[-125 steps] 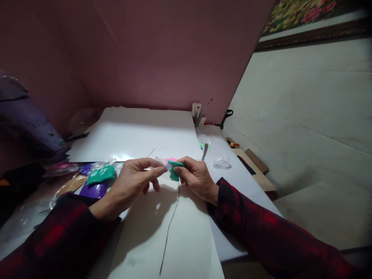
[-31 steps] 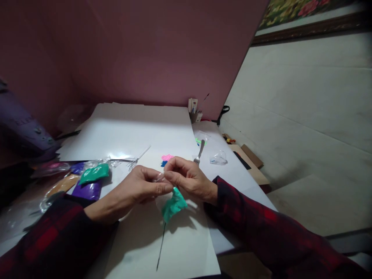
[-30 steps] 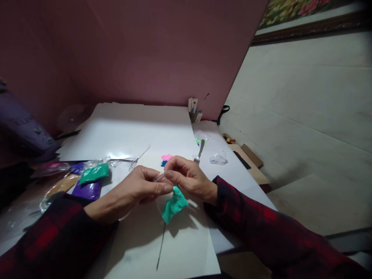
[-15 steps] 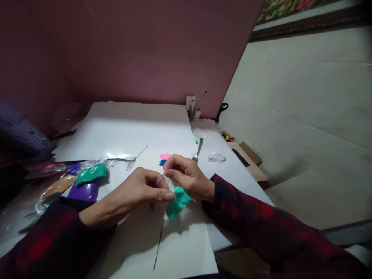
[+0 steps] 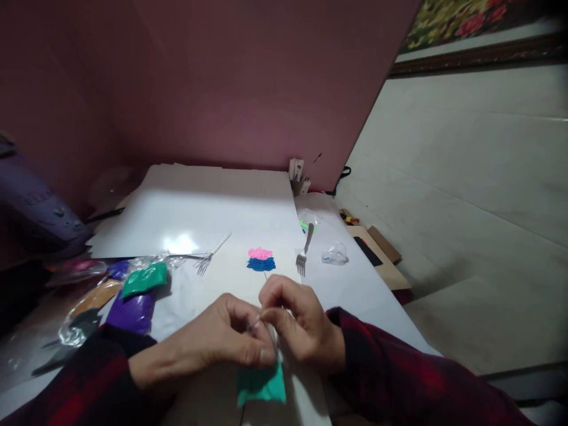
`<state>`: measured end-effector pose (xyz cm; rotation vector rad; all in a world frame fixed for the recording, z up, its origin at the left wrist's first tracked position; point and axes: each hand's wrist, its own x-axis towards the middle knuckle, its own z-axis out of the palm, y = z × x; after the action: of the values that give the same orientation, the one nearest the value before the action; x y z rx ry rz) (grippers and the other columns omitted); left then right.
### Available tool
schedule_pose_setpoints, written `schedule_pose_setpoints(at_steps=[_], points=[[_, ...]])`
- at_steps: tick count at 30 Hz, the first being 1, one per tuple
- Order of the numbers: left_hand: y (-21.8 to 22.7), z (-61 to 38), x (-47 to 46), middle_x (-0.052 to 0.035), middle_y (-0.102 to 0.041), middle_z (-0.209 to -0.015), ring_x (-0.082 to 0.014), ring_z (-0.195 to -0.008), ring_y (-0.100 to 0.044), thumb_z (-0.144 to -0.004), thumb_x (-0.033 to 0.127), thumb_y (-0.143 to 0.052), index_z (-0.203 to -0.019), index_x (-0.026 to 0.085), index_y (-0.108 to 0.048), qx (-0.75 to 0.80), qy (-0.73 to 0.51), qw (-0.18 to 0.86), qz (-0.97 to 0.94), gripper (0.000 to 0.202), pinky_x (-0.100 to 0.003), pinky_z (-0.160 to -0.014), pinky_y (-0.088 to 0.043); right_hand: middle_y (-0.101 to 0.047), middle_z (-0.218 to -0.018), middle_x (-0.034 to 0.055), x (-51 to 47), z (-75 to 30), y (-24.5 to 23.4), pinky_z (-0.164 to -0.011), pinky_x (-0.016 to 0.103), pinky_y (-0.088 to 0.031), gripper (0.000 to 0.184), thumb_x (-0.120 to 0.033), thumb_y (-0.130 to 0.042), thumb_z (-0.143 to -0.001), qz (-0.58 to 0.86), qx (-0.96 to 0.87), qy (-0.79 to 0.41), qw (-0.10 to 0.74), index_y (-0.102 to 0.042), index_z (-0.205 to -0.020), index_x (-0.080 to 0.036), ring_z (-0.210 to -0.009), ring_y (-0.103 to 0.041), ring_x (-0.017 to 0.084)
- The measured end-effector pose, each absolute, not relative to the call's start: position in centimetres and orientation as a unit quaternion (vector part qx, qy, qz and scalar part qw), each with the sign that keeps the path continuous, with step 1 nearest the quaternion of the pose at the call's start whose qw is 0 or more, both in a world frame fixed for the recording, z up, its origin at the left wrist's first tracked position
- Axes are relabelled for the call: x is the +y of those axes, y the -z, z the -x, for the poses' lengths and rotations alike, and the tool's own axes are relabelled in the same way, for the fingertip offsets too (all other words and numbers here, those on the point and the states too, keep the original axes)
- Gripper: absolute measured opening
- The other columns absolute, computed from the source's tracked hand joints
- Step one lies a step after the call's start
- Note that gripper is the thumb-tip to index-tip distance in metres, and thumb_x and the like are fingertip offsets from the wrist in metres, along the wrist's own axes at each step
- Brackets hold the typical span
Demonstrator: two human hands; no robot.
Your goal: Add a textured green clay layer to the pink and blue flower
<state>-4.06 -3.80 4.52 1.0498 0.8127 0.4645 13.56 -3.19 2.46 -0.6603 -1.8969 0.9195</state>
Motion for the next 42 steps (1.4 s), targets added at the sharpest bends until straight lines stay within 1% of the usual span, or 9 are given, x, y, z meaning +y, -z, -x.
schedule_pose_setpoints(at_steps=[5,10,16,20,27,29,36,39,42], points=[[-4.5,3.7,-4.1,0.0066,-0.044,-0.052,-0.0070,-0.053,-0.035,-0.064,0.020,-0.073,-0.055,0.013,-0.060,0.354,-0.175,0.760,-0.517,0.017,-0.021,-0.053,-0.029,-0.053,-0.078,0.0028,-3.9,-14.0,-1.1,-0.054,0.024,-0.039,0.010,-0.010,-0.053,-0.081,0.219,-0.785,-0.301,0.495,-0.051,-0.087,-0.017,-0.065,-0.051,0.012],[-4.6,3.6,-3.8,0.0020,-0.056,-0.067,-0.0120,-0.067,-0.045,-0.067,0.022,-0.071,-0.066,0.016,-0.070,0.371,-0.208,0.732,-0.531,0.006,-0.023,-0.062,-0.036,-0.054,-0.078,0.0039,-3.4,-13.9,-1.1,-0.054,0.025,-0.040,0.010,-0.011,-0.051,-0.082,0.241,-0.797,-0.248,0.495,-0.052,-0.089,-0.018,-0.066,-0.052,0.013],[-4.8,3.7,-3.3,0.0018,-0.059,-0.072,-0.0120,-0.067,-0.046,-0.066,0.021,-0.073,-0.071,0.021,-0.076,0.336,-0.156,0.740,-0.562,0.006,-0.023,-0.063,-0.037,-0.054,-0.075,0.0039,-3.5,-13.8,-1.1,-0.050,0.025,-0.040,0.006,-0.014,-0.049,-0.085,0.242,-0.798,-0.263,0.485,-0.052,-0.087,-0.018,-0.060,-0.051,0.013],[-3.5,3.4,-3.2,0.0002,-0.061,-0.074,-0.0145,-0.072,-0.050,-0.071,0.023,-0.069,-0.066,0.018,-0.070,0.375,-0.212,0.698,-0.573,0.006,-0.025,-0.068,-0.040,-0.053,-0.074,0.0028,-2.9,-13.8,-1.1,-0.054,0.026,-0.042,0.003,-0.016,-0.050,-0.085,0.307,-0.779,-0.295,0.460,-0.052,-0.084,-0.018,-0.062,-0.051,0.013],[-0.7,2.2,-4.3,0.0000,-0.053,-0.064,-0.0140,-0.064,-0.046,-0.074,0.035,-0.068,-0.067,0.016,-0.065,0.483,-0.318,0.591,-0.562,0.021,-0.024,-0.058,-0.039,-0.058,-0.084,0.0055,-2.7,-13.7,-1.2,-0.063,0.028,-0.044,0.012,-0.016,-0.050,-0.087,0.354,-0.765,-0.275,0.462,-0.056,-0.098,-0.015,-0.073,-0.054,0.015],[-0.5,1.9,-4.6,-0.0002,-0.052,-0.063,-0.0139,-0.063,-0.045,-0.075,0.039,-0.068,-0.066,0.016,-0.065,0.508,-0.340,0.567,-0.551,0.024,-0.024,-0.056,-0.039,-0.056,-0.078,0.0029,-3.1,-13.8,-1.2,-0.060,0.027,-0.042,0.007,-0.020,-0.049,-0.090,0.390,-0.740,-0.304,0.457,-0.056,-0.089,-0.017,-0.069,-0.052,0.013],[-1.0,0.7,-4.7,-0.0026,-0.062,-0.067,-0.0156,-0.066,-0.053,-0.075,0.039,-0.070,-0.070,0.018,-0.070,0.552,-0.361,0.550,-0.512,0.022,-0.025,-0.060,-0.043,-0.048,-0.060,-0.0026,-2.7,-14.8,-0.3,-0.043,0.019,-0.034,0.039,-0.051,-0.044,-0.092,0.520,-0.542,-0.516,0.412,-0.050,-0.073,-0.018,-0.049,-0.042,0.008],[-1.3,0.6,-4.4,-0.0029,-0.065,-0.070,-0.0160,-0.069,-0.056,-0.076,0.038,-0.069,-0.072,0.019,-0.071,0.541,-0.385,0.563,-0.492,0.020,-0.025,-0.064,-0.045,-0.048,-0.060,-0.0030,-2.3,-15.1,-0.2,-0.036,0.017,-0.030,0.044,-0.057,-0.041,-0.091,0.533,-0.502,-0.563,0.385,-0.050,-0.074,-0.018,-0.042,-0.039,0.006],[-1.6,1.0,-4.2,-0.0028,-0.067,-0.073,-0.0158,-0.072,-0.058,-0.077,0.036,-0.069,-0.075,0.019,-0.072,0.521,-0.412,0.593,-0.455,0.017,-0.024,-0.065,-0.046,-0.055,-0.073,-0.0011,-2.5,-15.0,-0.6,-0.036,0.017,-0.033,0.039,-0.056,-0.043,-0.091,0.488,-0.526,-0.578,0.390,-0.053,-0.089,-0.018,-0.043,-0.042,0.005]])
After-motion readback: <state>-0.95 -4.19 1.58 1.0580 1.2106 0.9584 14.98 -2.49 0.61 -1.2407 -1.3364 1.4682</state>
